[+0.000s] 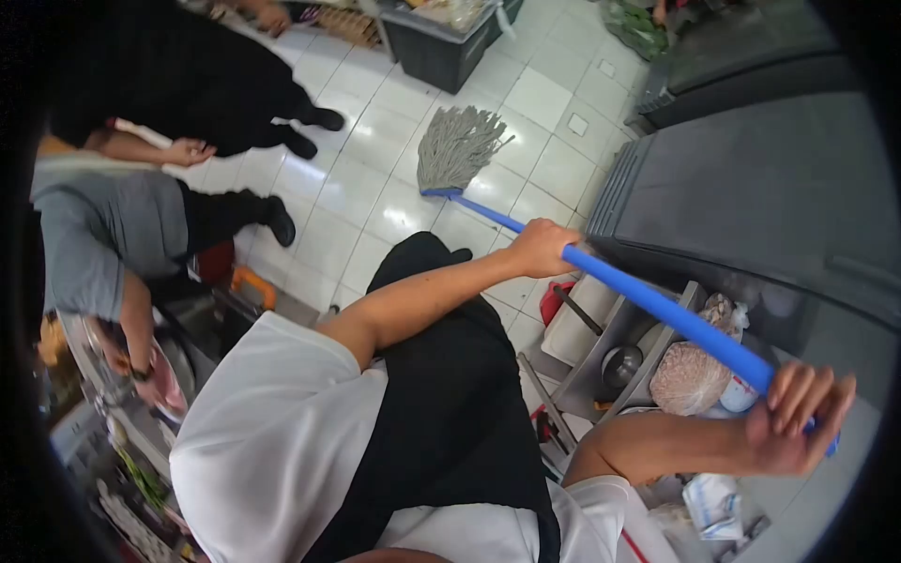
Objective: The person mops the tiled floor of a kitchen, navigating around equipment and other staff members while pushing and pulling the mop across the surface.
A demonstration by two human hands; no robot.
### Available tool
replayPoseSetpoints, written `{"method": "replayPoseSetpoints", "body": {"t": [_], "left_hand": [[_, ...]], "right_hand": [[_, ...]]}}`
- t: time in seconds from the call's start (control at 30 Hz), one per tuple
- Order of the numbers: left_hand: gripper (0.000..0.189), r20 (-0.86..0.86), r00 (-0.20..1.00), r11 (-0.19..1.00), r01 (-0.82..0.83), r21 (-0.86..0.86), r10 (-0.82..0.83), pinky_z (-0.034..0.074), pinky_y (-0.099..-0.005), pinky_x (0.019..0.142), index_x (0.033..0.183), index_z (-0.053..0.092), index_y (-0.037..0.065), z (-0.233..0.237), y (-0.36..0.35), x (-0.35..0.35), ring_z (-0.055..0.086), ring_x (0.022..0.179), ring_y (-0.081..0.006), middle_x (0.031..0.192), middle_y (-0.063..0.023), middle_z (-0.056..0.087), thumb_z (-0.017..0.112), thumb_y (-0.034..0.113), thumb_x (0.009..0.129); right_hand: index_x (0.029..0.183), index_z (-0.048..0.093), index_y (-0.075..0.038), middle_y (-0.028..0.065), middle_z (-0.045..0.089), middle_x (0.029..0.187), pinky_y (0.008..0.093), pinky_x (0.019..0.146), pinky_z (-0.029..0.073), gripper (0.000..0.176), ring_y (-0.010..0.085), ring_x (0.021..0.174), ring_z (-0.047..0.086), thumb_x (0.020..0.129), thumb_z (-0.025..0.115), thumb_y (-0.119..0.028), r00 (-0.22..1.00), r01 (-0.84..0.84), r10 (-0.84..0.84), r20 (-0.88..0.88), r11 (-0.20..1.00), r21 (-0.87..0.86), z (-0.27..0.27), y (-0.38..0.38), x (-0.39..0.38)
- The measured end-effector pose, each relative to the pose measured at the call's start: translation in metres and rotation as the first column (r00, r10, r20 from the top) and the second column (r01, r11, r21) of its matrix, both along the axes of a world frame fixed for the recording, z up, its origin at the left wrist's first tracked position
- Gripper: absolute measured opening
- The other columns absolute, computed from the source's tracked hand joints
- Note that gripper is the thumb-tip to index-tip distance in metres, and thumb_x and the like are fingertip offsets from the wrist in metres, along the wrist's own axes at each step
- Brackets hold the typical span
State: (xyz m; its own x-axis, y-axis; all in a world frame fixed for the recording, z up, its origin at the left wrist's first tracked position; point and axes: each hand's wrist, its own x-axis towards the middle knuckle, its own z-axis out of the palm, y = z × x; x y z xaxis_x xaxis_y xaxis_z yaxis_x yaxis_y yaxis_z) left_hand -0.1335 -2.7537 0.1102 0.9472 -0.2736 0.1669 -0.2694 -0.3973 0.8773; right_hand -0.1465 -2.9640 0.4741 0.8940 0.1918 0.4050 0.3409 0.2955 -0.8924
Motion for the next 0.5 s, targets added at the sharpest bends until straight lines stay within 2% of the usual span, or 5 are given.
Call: {"method": "replayPoseSetpoints", "body": {"t": [0.07, 0.27, 0.37, 0.43, 0.5], "left_hand": [[0.030, -0.020, 1.000, 0.999, -0.018, 0.041, 0.019, 0.052, -0.0513, 0.066, 0.073, 0.065, 0.011, -0.044, -0.004, -0.021, 0.068, 0.073, -0.0401, 0.073, -0.0166, 0.068, 0.070, 0.040, 0.079], [0.031, -0.221, 0.960, 0.982, -0.183, -0.036, 0.171, 0.055, -0.0509, 0.072, 0.073, 0.074, 0.010, -0.058, -0.011, -0.048, 0.069, 0.079, -0.0417, 0.077, -0.0179, 0.071, 0.070, 0.040, 0.076], [0.033, -0.311, 0.908, 0.948, -0.313, -0.053, 0.282, 0.055, -0.0505, 0.074, 0.077, 0.076, 0.010, -0.034, 0.041, -0.093, 0.069, 0.080, -0.0411, 0.079, -0.0186, 0.072, 0.071, 0.043, 0.075], [0.033, -0.352, 0.855, 0.920, -0.388, 0.054, 0.381, 0.055, -0.0507, 0.074, 0.077, 0.076, 0.010, -0.044, 0.062, -0.141, 0.070, 0.080, -0.0408, 0.078, -0.0186, 0.072, 0.071, 0.043, 0.076], [0.033, -0.342, 0.802, 0.866, -0.494, 0.079, 0.489, 0.055, -0.0508, 0.074, 0.076, 0.076, 0.010, -0.059, 0.072, -0.196, 0.069, 0.080, -0.0409, 0.078, -0.0185, 0.071, 0.070, 0.043, 0.077]], "right_hand": [[0.068, 0.038, -0.013, -0.0010, 0.032, 0.054, 0.0282, 0.050, 0.031, 0.036, 0.0086, 0.045, 0.028, 0.105, 0.040, -0.013, 0.959, -0.275, 0.277, -0.052, 0.960, 0.045, 0.003, -0.009, -0.001], [0.067, 0.034, -0.017, -0.0020, 0.031, 0.058, 0.0283, 0.049, 0.031, 0.037, 0.0091, 0.047, 0.029, 0.103, 0.044, -0.017, 0.845, 0.520, -0.496, 0.199, 0.850, -0.090, 0.010, 0.030, 0.034], [0.091, 0.057, -0.008, -0.0012, 0.035, 0.054, 0.0311, 0.041, 0.033, 0.018, 0.0149, 0.046, 0.043, 0.098, 0.056, -0.025, 0.650, 0.751, -0.686, -0.327, 0.645, 0.139, 0.019, 0.077, 0.066], [0.087, 0.053, -0.009, -0.0026, 0.032, 0.055, 0.0296, 0.041, 0.033, 0.020, 0.0135, 0.045, 0.039, 0.099, 0.056, -0.024, 0.823, 0.543, -0.514, 0.241, 0.837, -0.069, -0.016, 0.103, 0.061], [0.085, 0.050, -0.008, -0.0024, 0.030, 0.055, 0.0305, 0.041, 0.032, 0.022, 0.0132, 0.044, 0.037, 0.099, 0.057, -0.024, 0.866, 0.463, -0.426, 0.261, 0.880, -0.102, -0.042, 0.143, 0.039]]}}
